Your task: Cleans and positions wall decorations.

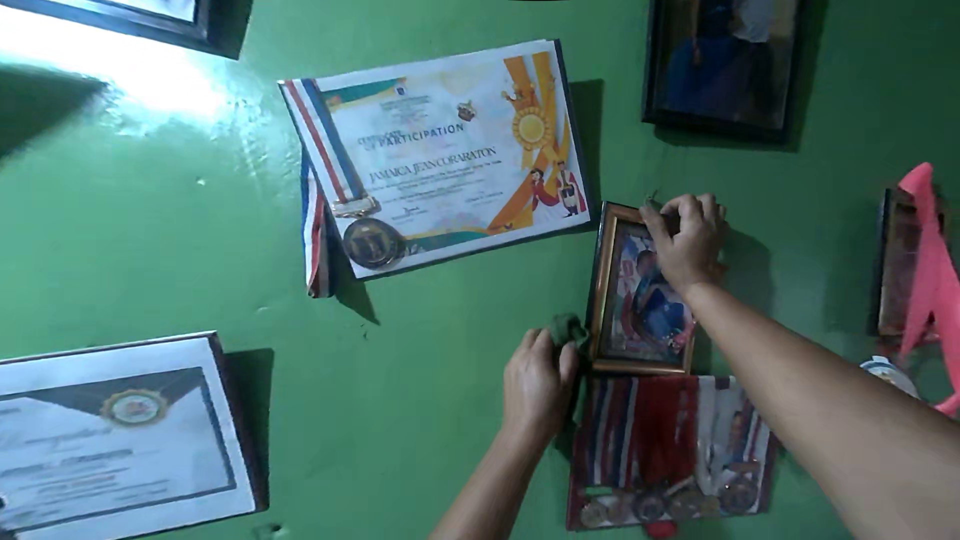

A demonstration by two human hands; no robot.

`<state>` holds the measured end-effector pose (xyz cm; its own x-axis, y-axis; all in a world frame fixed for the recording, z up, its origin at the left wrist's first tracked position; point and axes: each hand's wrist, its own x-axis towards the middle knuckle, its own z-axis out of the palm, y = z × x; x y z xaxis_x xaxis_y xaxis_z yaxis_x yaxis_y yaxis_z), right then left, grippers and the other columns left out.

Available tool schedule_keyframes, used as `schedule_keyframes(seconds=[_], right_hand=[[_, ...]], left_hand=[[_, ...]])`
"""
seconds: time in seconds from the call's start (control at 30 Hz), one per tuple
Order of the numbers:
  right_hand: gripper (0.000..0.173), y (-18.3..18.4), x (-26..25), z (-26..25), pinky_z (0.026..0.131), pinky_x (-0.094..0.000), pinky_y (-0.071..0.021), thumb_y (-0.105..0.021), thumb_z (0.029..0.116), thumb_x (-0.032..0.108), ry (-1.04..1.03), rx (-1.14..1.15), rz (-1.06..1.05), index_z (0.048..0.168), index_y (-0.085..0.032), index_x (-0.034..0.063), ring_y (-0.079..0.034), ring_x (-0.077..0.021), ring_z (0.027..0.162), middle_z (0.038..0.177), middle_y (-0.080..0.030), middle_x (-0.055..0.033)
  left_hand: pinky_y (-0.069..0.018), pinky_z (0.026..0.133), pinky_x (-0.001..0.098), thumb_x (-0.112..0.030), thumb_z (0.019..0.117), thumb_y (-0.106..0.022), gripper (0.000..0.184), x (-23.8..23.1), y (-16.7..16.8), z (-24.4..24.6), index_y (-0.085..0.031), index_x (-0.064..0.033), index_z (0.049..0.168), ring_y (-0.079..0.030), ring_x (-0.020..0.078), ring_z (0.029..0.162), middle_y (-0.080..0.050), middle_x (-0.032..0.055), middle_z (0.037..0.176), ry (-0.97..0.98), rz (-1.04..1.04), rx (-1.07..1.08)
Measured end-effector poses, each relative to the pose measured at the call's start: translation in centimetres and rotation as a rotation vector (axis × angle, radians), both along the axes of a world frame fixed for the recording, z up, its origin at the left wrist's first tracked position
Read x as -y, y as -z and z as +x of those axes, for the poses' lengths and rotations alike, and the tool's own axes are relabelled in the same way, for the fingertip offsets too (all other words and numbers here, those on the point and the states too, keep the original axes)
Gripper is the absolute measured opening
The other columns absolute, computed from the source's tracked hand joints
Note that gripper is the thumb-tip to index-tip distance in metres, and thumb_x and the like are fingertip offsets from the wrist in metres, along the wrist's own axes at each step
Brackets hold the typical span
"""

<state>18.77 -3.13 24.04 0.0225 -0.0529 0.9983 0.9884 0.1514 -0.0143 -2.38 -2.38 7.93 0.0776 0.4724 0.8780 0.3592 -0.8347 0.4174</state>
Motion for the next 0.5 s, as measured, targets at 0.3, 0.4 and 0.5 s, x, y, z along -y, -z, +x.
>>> schedule_keyframes(seconds=[0.3, 0.4, 0.5], right_hand=[[0.052, 0.0, 0.1, -0.3, 0.092, -0.0605, -0.0458, -0.063, 0.0979, 0.049, -0.003, -0.047, -0.010, 0.107, -0.069, -0.0023, -0.059, -0.0461, 0.108, 0.110, -0.063, -0.0266], [0.053, 0.1, -0.3, -0.1, 0.092, -0.0612, -0.0445, -0.062, 0.0977, 0.049, -0.013, -0.046, 0.007, 0.107, -0.069, -0.0025, -0.059, -0.0467, 0.107, 0.110, -0.063, -0.0273], [0.053, 0.0, -0.3, -0.1, 0.092, -0.0605, -0.0442, -0.062, 0.0980, 0.049, -0.010, -0.048, 0.011, 0.108, -0.069, -0.0021, -0.059, -0.0463, 0.108, 0.110, -0.063, -0.0272]], left_hand=[[-0.0572, 0.076, 0.0508, -0.028, 0.0985, -0.057, 0.032, 0.9, 3.2, -0.8, -0.072, -0.0001, 0.099, -0.071, 0.0324, 0.086, -0.070, 0.0158, 0.097, -0.155, -0.047, -0.193], [-0.0584, 0.074, 0.0513, -0.022, 0.0990, -0.062, 0.025, 0.5, 2.7, -0.9, -0.074, -0.0019, 0.108, -0.070, 0.0316, 0.086, -0.069, 0.0161, 0.107, -0.131, 0.007, -0.082], [-0.0577, 0.081, 0.0495, -0.021, 0.0991, -0.066, 0.027, 1.2, 1.3, 0.6, -0.072, -0.0057, 0.120, -0.069, 0.0303, 0.094, -0.068, 0.0148, 0.115, -0.060, -0.037, -0.143]])
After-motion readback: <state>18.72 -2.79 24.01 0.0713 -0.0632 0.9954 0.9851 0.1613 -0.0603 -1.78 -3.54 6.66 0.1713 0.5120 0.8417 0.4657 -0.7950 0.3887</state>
